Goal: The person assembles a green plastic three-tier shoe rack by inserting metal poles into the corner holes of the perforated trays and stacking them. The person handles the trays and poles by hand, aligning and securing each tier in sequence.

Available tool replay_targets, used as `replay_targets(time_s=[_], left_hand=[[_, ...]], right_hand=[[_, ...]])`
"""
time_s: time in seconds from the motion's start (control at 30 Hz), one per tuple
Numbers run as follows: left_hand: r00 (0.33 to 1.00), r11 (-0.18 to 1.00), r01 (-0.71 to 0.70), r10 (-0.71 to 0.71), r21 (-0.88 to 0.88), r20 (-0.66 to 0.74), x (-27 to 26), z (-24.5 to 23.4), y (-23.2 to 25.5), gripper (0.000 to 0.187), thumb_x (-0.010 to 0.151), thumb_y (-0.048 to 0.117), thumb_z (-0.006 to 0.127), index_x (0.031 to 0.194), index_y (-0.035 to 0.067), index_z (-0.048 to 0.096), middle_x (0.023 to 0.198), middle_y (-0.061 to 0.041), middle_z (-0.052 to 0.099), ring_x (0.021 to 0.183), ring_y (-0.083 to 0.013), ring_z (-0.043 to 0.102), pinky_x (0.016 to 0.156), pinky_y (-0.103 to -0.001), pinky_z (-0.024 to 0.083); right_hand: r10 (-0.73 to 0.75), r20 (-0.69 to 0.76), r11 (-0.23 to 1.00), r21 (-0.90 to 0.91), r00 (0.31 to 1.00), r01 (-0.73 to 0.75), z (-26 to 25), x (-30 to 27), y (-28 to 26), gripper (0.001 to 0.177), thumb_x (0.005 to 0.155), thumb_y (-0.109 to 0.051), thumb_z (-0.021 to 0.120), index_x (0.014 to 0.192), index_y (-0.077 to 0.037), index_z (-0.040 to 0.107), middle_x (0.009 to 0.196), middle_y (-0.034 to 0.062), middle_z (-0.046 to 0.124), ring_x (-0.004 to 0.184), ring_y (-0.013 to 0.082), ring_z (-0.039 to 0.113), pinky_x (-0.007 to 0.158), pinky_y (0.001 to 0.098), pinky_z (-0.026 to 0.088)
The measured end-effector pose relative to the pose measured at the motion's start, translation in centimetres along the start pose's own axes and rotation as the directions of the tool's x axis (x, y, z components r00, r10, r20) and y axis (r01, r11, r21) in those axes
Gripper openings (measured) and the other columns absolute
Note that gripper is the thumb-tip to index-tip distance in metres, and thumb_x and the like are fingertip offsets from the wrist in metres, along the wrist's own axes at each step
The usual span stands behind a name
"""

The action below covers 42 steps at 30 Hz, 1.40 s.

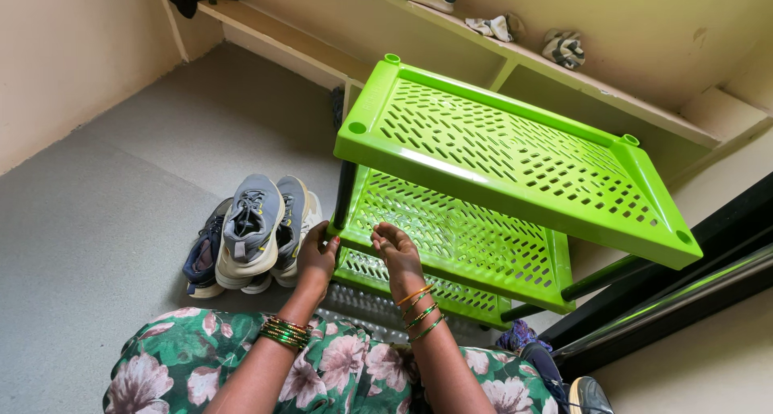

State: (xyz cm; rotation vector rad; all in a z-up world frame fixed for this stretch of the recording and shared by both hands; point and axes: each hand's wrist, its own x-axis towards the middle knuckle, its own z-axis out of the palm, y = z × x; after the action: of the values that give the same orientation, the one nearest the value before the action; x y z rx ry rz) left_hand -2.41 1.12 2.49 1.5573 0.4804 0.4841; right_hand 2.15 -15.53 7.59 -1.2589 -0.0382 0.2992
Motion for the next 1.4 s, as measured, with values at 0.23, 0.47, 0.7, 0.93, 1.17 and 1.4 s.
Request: replay_targets(time_s=[0.23,0.47,0.7,0.93,1.17,1.4], left_hand=[[0.992,0.982,-0.129,0.129,0.134,0.010,0.7,-0.1,-0.7,0.044,0.091,0.015,0.076,0.131,0.010,0.061,0.122,-0.012,0.063,0.107,-0.0233,0.065,0.089,-0.035,0.055],[0.984,0.980,-0.175,0.172,0.098,0.039,1.4,0.4,-1.4,0.055,0.087,0.017,0.077,0.138,0.014,0.054,0.125,-0.014,0.052,0.101,-0.0265,0.065,0.088,-0.037,0.056],[0.961,0.965,-0.260,0.255,0.035,0.104,1.7,-0.1,-1.7,0.047,0.089,0.013,0.073,0.132,0.007,0.054,0.118,-0.010,0.065,0.106,-0.0250,0.069,0.088,-0.036,0.056],[0.938,0.932,-0.339,0.324,0.130,0.121,1.7,-0.7,-1.7,0.055,0.088,0.004,0.064,0.142,0.011,0.055,0.125,-0.015,0.065,0.108,-0.0278,0.067,0.090,-0.037,0.055],[0.954,0.963,-0.262,0.249,0.060,0.167,1.7,-1.0,-1.9,0.061,0.084,-0.001,0.060,0.143,0.009,0.053,0.130,-0.013,0.067,0.116,-0.0262,0.066,0.097,-0.036,0.051],[0.938,0.957,-0.005,0.106,-0.292,0.331,1.3,-1.9,0.9,0.049,0.095,0.002,0.058,0.144,0.006,0.055,0.113,-0.004,0.070,0.096,-0.0090,0.060,0.083,-0.026,0.051]], right_hand=[[-0.070,0.074,0.994,-0.076,0.995,0.076,2.7,-0.3,0.8,0.036,0.099,-0.001,0.055,0.135,0.002,0.056,0.135,0.0136,0.064,0.124,0.0242,0.064,0.108,0.0336,0.051],[-0.299,0.198,0.917,-0.212,0.934,0.338,4.7,1.1,2.1,0.048,0.098,0.000,0.058,0.144,0.000,0.044,0.142,0.0137,0.058,0.131,0.0237,0.059,0.111,0.0345,0.047],[-0.279,0.233,0.924,-0.198,0.932,0.326,6.5,0.8,0.2,0.054,0.098,-0.003,0.061,0.148,-0.002,0.039,0.143,0.0108,0.055,0.132,0.0193,0.056,0.110,0.0339,0.048],[-0.273,0.274,0.876,-0.325,0.922,0.355,8.7,0.7,-1.8,0.043,0.096,-0.012,0.065,0.135,-0.005,0.051,0.117,0.0065,0.062,0.107,0.0135,0.062,0.095,0.0300,0.053],[-0.189,0.200,0.880,-0.401,0.961,0.256,9.9,2.9,-1.3,0.028,0.098,-0.028,0.073,0.095,-0.008,0.054,0.079,-0.0012,0.050,0.072,0.0088,0.047,0.065,0.0293,0.044],[-0.034,0.086,0.900,-0.430,0.996,0.067,10.8,3.9,-2.3,0.044,0.090,-0.037,0.075,0.063,-0.008,0.054,0.055,-0.0006,0.049,0.044,0.0103,0.047,0.039,0.0284,0.039]])
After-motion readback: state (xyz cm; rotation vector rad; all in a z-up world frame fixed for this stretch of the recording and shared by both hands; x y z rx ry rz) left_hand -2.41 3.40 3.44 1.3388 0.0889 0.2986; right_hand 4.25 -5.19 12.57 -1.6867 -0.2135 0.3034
